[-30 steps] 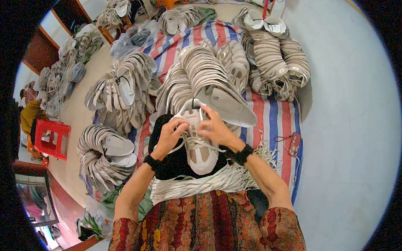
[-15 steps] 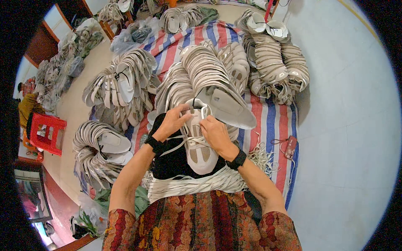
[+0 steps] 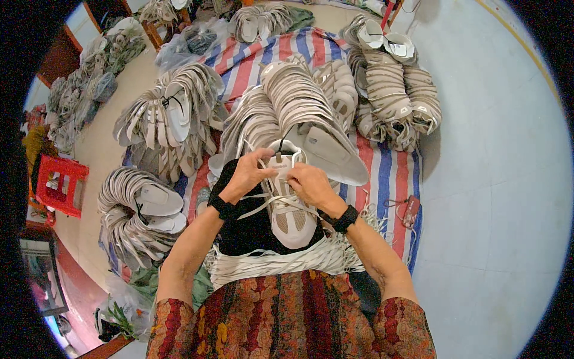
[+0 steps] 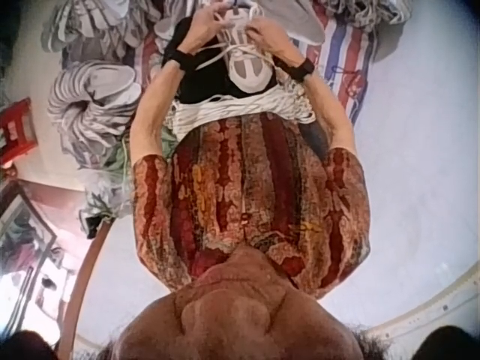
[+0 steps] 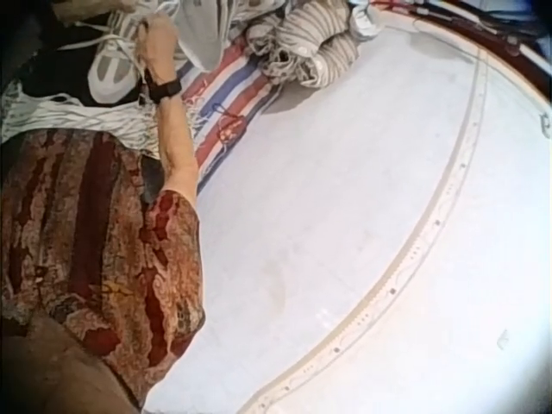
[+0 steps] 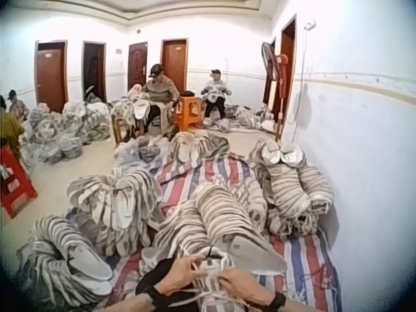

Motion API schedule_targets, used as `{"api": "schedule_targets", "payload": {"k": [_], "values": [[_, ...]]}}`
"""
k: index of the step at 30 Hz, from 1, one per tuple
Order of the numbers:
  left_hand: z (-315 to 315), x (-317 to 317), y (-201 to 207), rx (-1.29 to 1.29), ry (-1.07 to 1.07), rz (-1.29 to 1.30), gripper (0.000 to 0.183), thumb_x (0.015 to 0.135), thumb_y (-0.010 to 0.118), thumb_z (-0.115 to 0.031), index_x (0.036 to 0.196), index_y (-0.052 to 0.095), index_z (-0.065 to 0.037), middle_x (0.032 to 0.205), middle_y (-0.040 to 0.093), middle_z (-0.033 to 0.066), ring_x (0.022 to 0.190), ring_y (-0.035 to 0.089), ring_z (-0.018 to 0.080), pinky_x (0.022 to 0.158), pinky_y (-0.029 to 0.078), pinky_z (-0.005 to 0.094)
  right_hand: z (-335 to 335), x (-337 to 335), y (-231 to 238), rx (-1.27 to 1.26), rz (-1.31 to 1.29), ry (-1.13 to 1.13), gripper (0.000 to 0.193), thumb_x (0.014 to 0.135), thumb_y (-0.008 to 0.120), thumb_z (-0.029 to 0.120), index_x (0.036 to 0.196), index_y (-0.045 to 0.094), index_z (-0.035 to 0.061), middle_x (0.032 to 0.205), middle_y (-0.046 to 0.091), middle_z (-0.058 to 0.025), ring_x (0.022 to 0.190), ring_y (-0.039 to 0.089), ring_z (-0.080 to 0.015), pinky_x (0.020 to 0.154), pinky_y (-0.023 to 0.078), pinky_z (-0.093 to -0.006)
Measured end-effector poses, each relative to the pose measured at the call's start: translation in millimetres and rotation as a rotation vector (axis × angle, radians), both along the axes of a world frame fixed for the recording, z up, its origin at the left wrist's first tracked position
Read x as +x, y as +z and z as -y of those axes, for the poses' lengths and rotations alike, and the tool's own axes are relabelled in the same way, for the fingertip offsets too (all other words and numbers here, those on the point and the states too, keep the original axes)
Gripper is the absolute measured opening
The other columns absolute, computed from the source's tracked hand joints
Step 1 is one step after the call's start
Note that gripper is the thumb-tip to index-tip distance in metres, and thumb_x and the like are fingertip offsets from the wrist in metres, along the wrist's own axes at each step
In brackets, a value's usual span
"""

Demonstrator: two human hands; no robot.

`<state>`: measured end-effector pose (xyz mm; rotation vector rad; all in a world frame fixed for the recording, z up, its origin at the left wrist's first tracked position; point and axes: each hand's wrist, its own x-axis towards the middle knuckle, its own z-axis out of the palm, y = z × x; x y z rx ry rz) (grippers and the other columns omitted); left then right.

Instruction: The recorder is threading laces into a white sneaker as part of a manufacturing batch.

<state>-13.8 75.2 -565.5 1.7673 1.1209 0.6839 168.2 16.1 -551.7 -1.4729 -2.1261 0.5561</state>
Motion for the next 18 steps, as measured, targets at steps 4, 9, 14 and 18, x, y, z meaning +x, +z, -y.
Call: {"api": "schedule_targets", "payload": {"k": [4, 9, 14, 18], "values": [[0, -1, -1, 0.044, -0.018, 0.000, 0.046, 0.064, 0.070, -0.010, 0.107, 0.055, 0.000, 0.098, 0.060, 0.0117, 0.077, 0.057, 0.0172, 0.070, 0.045, 0.0272, -3, -3, 0, -0.235, -0.240, 0.027, 0.012, 0.073, 0.055, 0.012, 0.073, 0.059, 0.0016, 0.068, 0.053, -0.0142, 0.063, 0.053, -0.0297, 0.059, 0.041, -0.0376], [-4, -7, 2, -0.140, -0.096, 0.070, 0.042, 0.070, 0.066, -0.011, 0.109, 0.054, 0.001, 0.101, 0.058, 0.0106, 0.086, 0.054, 0.0164, 0.077, 0.043, 0.0277, -1, -5, 5, -0.263, -0.226, -0.064, 0.013, 0.072, 0.055, 0.011, 0.075, 0.060, -0.0002, 0.068, 0.054, -0.0163, 0.063, 0.053, -0.0302, 0.059, 0.041, -0.0367], [-17, -22, -2, -0.346, -0.186, 0.265, 0.040, 0.081, 0.054, -0.010, 0.118, 0.045, 0.002, 0.113, 0.052, 0.0111, 0.100, 0.048, 0.0172, 0.087, 0.038, 0.0278, 2, -6, 12, -0.137, -0.104, -0.002, 0.012, 0.072, 0.054, 0.007, 0.078, 0.060, -0.0021, 0.069, 0.055, -0.0161, 0.062, 0.053, -0.0271, 0.058, 0.042, -0.0348], [-29, -27, -11, -0.342, -0.298, 0.277, 0.039, 0.079, 0.055, -0.008, 0.117, 0.047, 0.001, 0.107, 0.053, 0.0092, 0.097, 0.049, 0.0157, 0.085, 0.039, 0.0266, 5, -9, 11, -0.090, -0.073, -0.033, 0.012, 0.071, 0.052, 0.006, 0.076, 0.059, -0.0022, 0.071, 0.055, -0.0203, 0.067, 0.053, -0.0357, 0.061, 0.041, -0.0414]]}}
